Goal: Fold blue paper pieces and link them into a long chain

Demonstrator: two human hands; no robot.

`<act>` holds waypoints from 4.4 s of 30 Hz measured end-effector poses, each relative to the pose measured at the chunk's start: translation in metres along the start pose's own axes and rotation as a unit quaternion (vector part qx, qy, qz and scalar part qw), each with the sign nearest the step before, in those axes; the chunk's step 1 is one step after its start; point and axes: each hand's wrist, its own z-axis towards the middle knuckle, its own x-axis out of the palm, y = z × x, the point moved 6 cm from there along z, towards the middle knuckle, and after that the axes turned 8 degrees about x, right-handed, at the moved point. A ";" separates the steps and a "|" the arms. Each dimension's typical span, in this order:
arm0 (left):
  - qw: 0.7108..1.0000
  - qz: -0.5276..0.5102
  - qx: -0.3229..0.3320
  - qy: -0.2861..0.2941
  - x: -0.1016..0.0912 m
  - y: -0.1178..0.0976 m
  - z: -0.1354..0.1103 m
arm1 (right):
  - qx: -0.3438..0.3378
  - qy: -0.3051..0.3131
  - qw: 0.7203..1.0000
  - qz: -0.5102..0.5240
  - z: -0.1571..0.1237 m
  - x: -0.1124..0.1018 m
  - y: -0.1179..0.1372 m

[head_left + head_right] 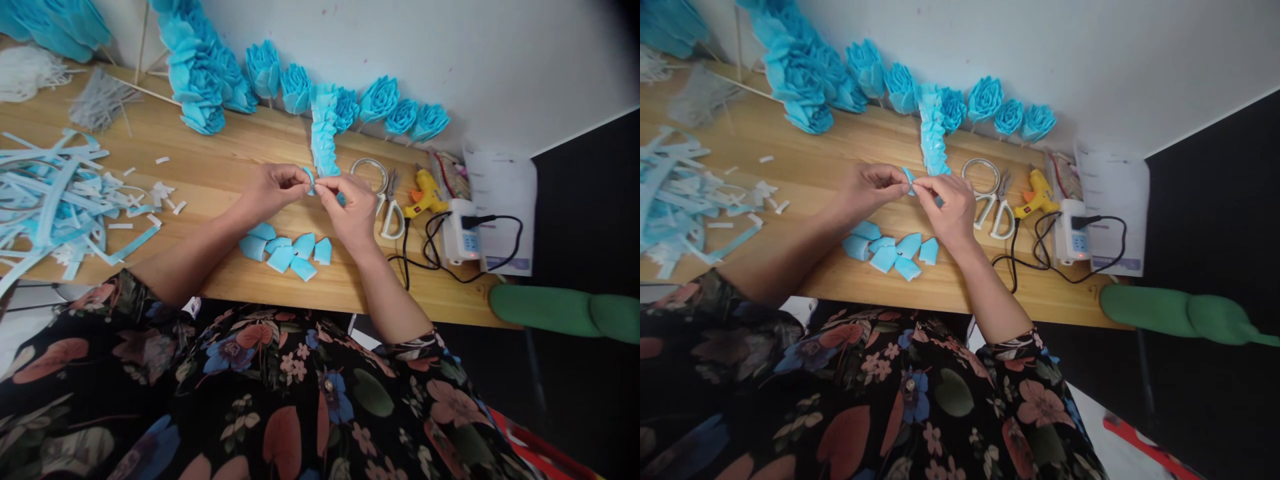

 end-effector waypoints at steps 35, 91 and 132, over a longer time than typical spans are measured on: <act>0.998 -0.042 -0.043 -0.032 -0.005 -0.005 0.000 | 0.148 0.013 0.951 0.273 0.005 0.007 -0.042; 0.985 0.152 0.073 -0.018 -0.004 -0.023 -0.002 | 0.150 0.076 0.962 0.213 0.005 0.010 -0.020; 0.952 0.278 0.127 0.021 -0.001 -0.020 -0.003 | 0.059 0.030 0.993 0.099 0.001 0.008 -0.007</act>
